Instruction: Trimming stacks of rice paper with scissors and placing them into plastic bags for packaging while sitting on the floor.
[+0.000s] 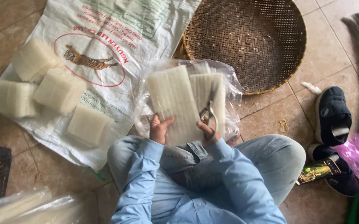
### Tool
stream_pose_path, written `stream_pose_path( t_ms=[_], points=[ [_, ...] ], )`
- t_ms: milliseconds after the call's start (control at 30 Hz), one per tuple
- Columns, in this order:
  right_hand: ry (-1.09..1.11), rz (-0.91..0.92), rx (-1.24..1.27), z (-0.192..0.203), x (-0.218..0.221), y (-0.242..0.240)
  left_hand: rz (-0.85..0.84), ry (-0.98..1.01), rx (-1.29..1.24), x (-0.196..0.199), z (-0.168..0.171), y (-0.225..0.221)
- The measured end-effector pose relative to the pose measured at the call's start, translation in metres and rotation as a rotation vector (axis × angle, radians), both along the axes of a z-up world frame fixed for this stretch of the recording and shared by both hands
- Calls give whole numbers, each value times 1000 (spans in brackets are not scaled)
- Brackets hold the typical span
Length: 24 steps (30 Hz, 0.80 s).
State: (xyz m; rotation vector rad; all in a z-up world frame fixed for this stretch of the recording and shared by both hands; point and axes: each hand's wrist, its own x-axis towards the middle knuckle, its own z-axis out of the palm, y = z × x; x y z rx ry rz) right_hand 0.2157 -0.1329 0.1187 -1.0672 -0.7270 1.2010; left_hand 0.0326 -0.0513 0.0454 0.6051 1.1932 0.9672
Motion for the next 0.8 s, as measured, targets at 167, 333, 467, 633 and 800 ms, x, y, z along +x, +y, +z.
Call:
stream_pose_path(
  t_ms=[167,333,467,633,800],
  points=[
    [5,5,-63,-27,6,-30,130,-18,-36,3,3,-30],
    [386,-107,74,-1,-30,-49,289,-33,-37,6,4,-51],
    [-83,-258,-168,32,-47,-47,304,-39,-53,20,38,-74],
    [237,-150,62,-3,-10,-59,280,-113,-30,-1,71,-68],
    [89,78,-2,14,42,-76,194,-685,-156,-80,51,-26]
  ],
)
